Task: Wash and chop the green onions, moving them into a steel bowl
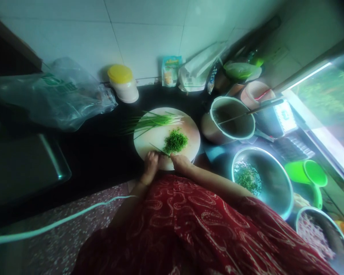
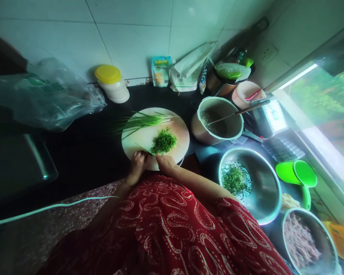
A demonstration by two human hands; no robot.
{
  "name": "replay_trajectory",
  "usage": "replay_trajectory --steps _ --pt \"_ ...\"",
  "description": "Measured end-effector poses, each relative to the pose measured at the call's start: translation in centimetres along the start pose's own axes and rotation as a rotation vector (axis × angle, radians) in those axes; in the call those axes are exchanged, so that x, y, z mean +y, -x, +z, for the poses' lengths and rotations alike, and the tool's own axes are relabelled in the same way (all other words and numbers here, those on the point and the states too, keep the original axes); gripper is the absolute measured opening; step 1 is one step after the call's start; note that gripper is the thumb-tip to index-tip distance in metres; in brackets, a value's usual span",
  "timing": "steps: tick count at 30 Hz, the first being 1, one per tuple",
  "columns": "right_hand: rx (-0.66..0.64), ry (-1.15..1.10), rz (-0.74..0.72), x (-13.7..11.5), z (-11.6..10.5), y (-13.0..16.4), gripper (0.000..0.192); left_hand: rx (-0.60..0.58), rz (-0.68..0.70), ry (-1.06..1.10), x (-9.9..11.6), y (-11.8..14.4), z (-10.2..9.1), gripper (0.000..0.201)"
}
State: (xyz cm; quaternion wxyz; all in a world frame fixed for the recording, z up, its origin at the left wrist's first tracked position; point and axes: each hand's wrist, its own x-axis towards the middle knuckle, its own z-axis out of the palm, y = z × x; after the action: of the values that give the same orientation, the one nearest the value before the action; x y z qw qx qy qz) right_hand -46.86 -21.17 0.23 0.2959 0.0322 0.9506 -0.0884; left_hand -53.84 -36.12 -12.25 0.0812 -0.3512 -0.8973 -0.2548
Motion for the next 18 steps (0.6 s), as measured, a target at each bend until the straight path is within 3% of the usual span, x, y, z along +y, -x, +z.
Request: replay_trajectory --steps 10,18 --pt "-0.003 -0.013 0.006 -0.2 -0.9 0.6 0.039 0.008 0.020 -0.016 0.6 -0.3 0.1 0.024" --pt "-0.006 0.023 -0.005 -0.1 0.2 0.1 0.040 0.003 0.030 -0.037 0.1 0.1 0.1 0.022"
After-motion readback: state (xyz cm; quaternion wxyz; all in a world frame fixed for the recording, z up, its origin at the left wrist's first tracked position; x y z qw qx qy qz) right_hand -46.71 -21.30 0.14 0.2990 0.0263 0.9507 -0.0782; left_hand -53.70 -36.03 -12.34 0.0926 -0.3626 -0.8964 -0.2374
